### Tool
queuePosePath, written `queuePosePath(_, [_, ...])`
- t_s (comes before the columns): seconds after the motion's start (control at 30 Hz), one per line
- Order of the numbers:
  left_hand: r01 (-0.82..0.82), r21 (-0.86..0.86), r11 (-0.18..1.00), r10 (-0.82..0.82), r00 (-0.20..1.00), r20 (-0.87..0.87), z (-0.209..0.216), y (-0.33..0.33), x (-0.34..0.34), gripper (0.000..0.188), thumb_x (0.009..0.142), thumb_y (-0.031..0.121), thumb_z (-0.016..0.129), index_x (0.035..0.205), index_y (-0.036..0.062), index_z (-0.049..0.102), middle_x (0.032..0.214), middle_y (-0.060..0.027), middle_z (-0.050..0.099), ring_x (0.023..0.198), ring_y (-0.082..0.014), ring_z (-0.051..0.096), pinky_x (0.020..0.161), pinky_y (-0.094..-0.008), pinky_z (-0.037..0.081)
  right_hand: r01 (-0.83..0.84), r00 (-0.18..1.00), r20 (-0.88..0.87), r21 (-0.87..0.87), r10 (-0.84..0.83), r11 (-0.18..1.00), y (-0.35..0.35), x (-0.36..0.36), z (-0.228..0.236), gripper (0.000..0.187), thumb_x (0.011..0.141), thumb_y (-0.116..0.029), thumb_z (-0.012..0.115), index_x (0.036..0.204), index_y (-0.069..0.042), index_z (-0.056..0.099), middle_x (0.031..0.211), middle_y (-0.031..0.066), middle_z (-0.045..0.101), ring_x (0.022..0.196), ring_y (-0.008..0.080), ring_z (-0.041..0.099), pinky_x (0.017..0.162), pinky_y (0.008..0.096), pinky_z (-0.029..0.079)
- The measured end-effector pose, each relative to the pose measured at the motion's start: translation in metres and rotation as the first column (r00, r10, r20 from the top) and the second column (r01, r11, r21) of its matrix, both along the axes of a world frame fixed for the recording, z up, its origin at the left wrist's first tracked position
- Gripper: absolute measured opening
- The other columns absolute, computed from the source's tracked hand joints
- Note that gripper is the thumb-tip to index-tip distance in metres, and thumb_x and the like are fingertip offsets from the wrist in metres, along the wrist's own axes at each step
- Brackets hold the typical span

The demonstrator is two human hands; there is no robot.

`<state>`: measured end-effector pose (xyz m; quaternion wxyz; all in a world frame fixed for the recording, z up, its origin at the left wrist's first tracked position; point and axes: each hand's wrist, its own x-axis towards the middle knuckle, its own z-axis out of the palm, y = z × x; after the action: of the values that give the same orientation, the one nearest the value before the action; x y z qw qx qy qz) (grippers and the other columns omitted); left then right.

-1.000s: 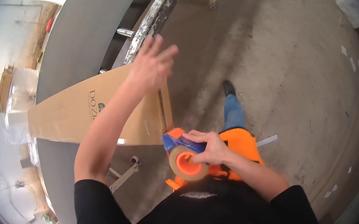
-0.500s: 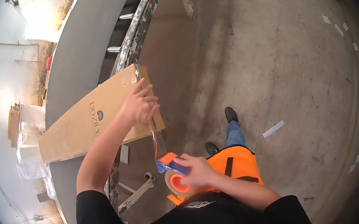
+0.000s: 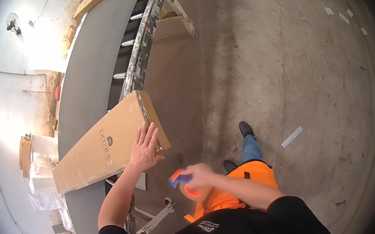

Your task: The person uses a tape dispenser to seal long cardboard boxes, inserts foam padding into a box, and pushes the packaged items along a roller conveyor.

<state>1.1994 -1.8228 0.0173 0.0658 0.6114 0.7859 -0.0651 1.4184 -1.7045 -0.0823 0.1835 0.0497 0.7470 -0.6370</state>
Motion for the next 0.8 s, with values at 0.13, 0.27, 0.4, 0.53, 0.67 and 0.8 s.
queuePosePath(0.13, [-0.038, 0.049, 0.998, 0.037, 0.999, 0.034, 0.002, -0.003, 0.009, 0.114, 0.071, 0.065, 0.071, 0.145, -0.0114, 0.029, 0.157, -0.0253, 0.025, 0.148, -0.0418, 0.019, 0.121, -0.0497, 0.016, 0.448, 0.891, 0.225, -0.581, -0.395, 0.680, 0.079, -0.003, -0.034, 0.071, 0.057, 0.012, 0.063, 0.128, 0.004, 0.062, 0.128, 0.0079, 0.063, 0.113, 0.0194, 0.062, 0.101, 0.0307, 0.047])
queuePosePath(0.27, [-0.051, -0.040, 0.998, 0.052, 0.998, 0.034, -0.006, -0.016, 0.021, 0.130, 0.073, 0.084, 0.052, 0.147, -0.0160, 0.016, 0.157, -0.0304, 0.020, 0.149, -0.0419, 0.014, 0.122, -0.0483, 0.010, 0.302, 0.919, -0.036, -0.577, -0.393, 0.759, 0.105, -0.068, -0.037, 0.072, 0.059, 0.005, 0.064, 0.130, -0.007, 0.065, 0.116, 0.0064, 0.068, 0.101, 0.0145, 0.063, 0.090, 0.0288, 0.050])
queuePosePath(0.4, [-0.077, 0.020, 0.997, 0.074, 0.988, 0.137, -0.016, -0.037, 0.023, 0.133, 0.073, 0.087, 0.048, 0.147, -0.0178, 0.014, 0.156, -0.0322, 0.019, 0.149, -0.0424, 0.012, 0.122, -0.0475, 0.008, 0.090, 0.995, 0.008, -0.461, -0.097, 0.883, 0.068, -0.053, -0.023, 0.073, 0.061, -0.002, 0.068, 0.131, -0.020, 0.066, 0.085, -0.0024, 0.069, 0.070, 0.0059, 0.061, 0.061, 0.0235, 0.051])
queuePosePath(0.53, [-0.090, 0.103, 0.991, 0.069, 0.979, 0.192, 0.000, -0.030, 0.034, 0.128, 0.074, 0.090, 0.041, 0.146, -0.0147, 0.023, 0.156, -0.0298, 0.023, 0.148, -0.0441, 0.014, 0.121, -0.0508, 0.011, 0.010, 1.000, 0.030, -0.380, 0.001, 0.925, 0.003, 0.004, -0.067, 0.072, 0.062, -0.012, 0.073, 0.133, -0.024, 0.064, 0.116, 0.0022, 0.069, 0.093, 0.0162, 0.067, 0.078, 0.0313, 0.053])
queuePosePath(0.67, [0.046, 0.013, 0.999, -0.044, 0.990, -0.135, -0.009, -0.030, 0.023, 0.101, 0.078, 0.076, 0.057, 0.147, 0.0049, 0.039, 0.154, -0.0265, 0.029, 0.145, -0.0451, 0.021, 0.119, -0.0552, 0.017, 0.357, 0.931, -0.080, 0.008, -0.355, 0.934, -0.051, -0.036, -0.001, 0.061, 0.054, -0.022, 0.079, 0.115, -0.014, 0.074, 0.095, 0.0133, 0.073, 0.084, 0.0292, 0.071, 0.078, 0.0366, 0.057])
queuePosePath(0.8, [0.049, 0.173, 0.984, -0.042, 0.998, -0.048, -0.017, -0.031, 0.020, 0.091, 0.073, 0.061, 0.075, 0.145, 0.0130, 0.045, 0.152, -0.0254, 0.034, 0.141, -0.0478, 0.030, 0.114, -0.0583, 0.026, -0.307, 0.703, -0.387, 0.592, 0.597, 0.745, -0.075, -0.070, 0.042, 0.052, 0.056, -0.027, 0.076, 0.107, -0.022, 0.074, 0.102, 0.0145, 0.072, 0.090, 0.0370, 0.069, 0.078, 0.0488, 0.056])
